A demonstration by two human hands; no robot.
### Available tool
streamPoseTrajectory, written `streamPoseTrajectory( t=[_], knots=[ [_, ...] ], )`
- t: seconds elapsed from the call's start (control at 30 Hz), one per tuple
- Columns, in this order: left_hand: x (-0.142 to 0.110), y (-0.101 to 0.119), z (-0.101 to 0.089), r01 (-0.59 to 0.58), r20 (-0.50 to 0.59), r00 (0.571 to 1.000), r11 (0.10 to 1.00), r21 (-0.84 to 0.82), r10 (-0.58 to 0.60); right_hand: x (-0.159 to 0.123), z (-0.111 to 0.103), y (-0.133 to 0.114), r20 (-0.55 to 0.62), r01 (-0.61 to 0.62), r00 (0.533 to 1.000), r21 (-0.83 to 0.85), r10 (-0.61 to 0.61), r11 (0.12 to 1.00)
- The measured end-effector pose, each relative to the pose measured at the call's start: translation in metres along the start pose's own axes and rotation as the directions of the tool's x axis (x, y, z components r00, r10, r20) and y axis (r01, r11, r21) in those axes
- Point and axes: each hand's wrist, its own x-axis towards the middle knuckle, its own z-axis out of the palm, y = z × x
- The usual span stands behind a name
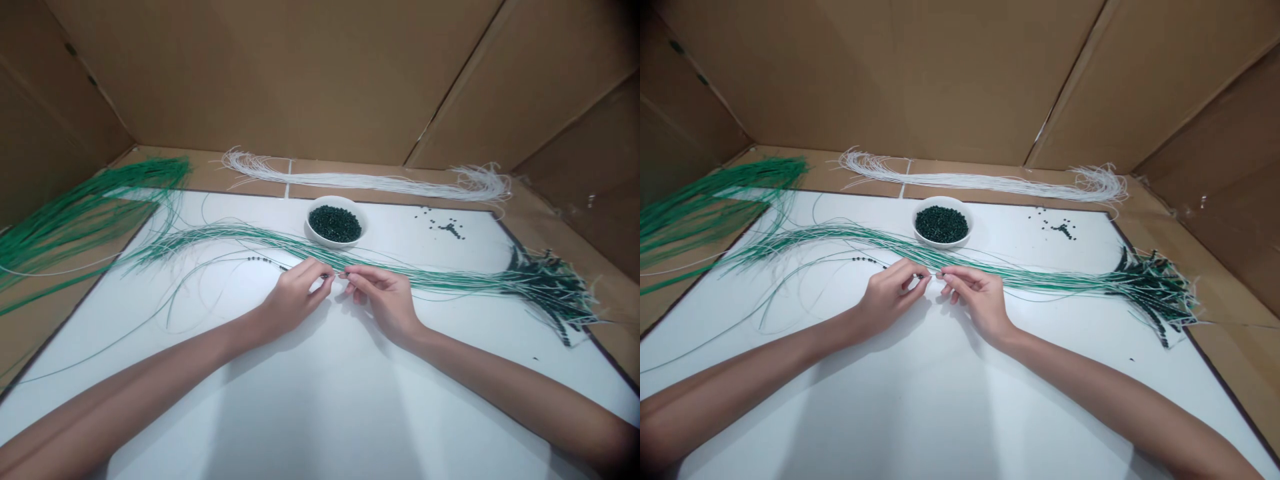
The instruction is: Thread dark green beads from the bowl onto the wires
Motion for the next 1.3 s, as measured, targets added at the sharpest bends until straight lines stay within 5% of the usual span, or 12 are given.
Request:
streamPoseTrajectory(
  t=[0.37, 1.3],
  knots=[
    [-0.0013, -0.0012, 0.0003, -0.022, -0.007, 1.000, 1.000, 0.014, 0.022, 0.0000, 0.0016, -0.0019, 0.035, -0.008, 0.999, 0.056, 0.006, 0.998],
    [-0.0021, -0.0021, 0.0023, -0.037, 0.026, 0.999, 0.999, -0.003, 0.037, -0.0040, 0.0045, -0.0093, 0.051, 0.000, 0.999, -0.127, 0.006, 0.992]
  ],
)
